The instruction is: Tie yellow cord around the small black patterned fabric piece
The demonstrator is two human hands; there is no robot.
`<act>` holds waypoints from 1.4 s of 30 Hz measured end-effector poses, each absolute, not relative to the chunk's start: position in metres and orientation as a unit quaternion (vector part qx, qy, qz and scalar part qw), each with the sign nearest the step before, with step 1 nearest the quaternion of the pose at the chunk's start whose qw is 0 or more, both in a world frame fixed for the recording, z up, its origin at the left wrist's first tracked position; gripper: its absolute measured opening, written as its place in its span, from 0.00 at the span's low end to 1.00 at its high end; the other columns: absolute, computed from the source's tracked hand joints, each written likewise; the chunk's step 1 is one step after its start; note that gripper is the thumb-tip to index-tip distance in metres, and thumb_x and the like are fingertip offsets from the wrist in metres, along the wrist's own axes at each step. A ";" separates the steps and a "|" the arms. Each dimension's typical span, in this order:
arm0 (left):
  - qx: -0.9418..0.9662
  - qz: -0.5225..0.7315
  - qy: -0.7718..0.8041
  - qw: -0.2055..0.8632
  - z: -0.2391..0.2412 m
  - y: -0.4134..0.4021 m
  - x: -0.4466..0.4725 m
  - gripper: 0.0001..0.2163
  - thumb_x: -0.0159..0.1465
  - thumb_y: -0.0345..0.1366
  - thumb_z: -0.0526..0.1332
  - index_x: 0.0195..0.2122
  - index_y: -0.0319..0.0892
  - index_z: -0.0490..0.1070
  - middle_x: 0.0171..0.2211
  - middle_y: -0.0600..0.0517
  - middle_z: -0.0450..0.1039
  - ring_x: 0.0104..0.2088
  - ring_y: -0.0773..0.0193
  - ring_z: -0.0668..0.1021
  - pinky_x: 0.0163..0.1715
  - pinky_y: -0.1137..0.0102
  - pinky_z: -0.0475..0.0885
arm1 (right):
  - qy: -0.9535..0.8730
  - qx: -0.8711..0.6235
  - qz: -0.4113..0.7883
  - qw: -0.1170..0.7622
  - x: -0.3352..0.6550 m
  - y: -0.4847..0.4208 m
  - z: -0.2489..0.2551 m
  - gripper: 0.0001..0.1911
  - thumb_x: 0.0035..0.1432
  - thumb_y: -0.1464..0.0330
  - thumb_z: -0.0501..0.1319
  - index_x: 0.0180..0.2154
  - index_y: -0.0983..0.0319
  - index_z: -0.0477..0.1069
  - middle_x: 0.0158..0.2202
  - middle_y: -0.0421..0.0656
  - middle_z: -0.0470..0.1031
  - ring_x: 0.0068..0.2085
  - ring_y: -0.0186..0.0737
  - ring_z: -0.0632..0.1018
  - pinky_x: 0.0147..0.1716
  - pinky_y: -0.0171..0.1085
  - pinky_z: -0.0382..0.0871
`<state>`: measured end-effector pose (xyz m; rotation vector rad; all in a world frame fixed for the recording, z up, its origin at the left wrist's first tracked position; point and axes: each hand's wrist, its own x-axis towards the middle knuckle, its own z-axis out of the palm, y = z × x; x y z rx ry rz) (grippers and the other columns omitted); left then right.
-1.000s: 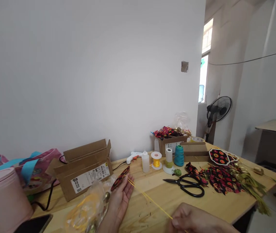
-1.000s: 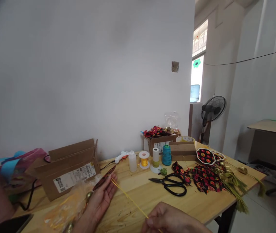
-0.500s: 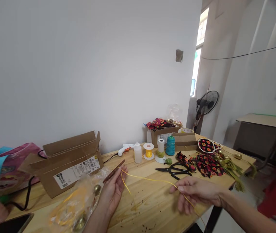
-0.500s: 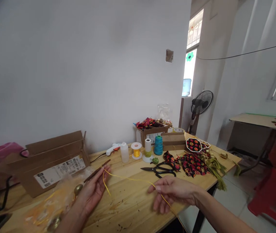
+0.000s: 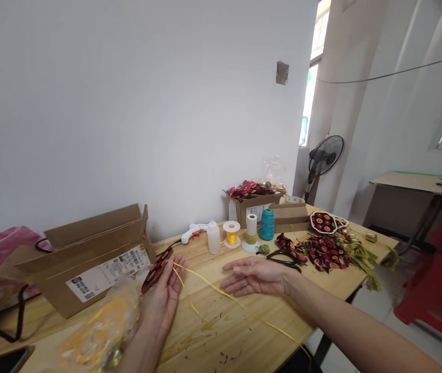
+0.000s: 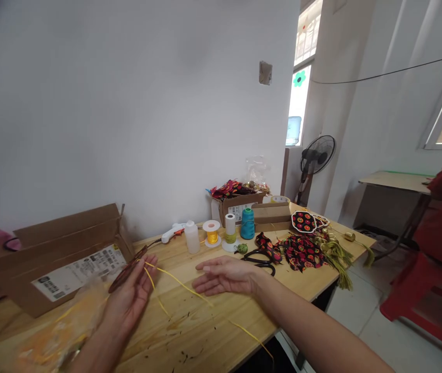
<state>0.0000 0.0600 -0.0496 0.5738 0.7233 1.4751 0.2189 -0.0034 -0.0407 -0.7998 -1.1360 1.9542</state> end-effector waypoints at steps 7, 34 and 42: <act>0.251 0.646 0.319 0.647 -0.055 0.061 0.002 0.09 0.57 0.22 0.52 0.31 0.35 0.71 0.30 0.46 0.76 0.35 0.64 0.77 0.33 0.74 0.73 | -0.610 -0.425 0.528 0.410 0.174 0.022 -0.040 0.20 0.47 0.61 0.58 0.39 0.69 0.66 0.34 0.47 0.73 0.33 0.34 0.73 0.36 0.35 0.63; 0.243 0.587 0.374 0.676 -0.061 0.059 0.005 0.07 0.53 0.26 0.59 0.33 0.33 0.70 0.31 0.42 0.75 0.36 0.57 0.76 0.36 0.66 0.72 | -0.757 -0.491 0.168 0.397 0.128 0.043 -0.065 0.04 0.42 0.75 0.55 0.21 0.63 0.67 0.18 0.37 0.64 0.21 0.31 0.64 0.22 0.28 0.55; 0.218 0.592 0.399 0.665 -0.057 0.056 0.005 0.05 0.55 0.24 0.56 0.29 0.33 0.71 0.22 0.49 0.73 0.22 0.71 0.75 0.25 0.75 0.72 | -0.715 -0.473 0.175 0.484 0.136 0.052 -0.063 0.09 0.50 0.68 0.54 0.24 0.63 0.70 0.20 0.40 0.68 0.23 0.33 0.66 0.24 0.31 0.59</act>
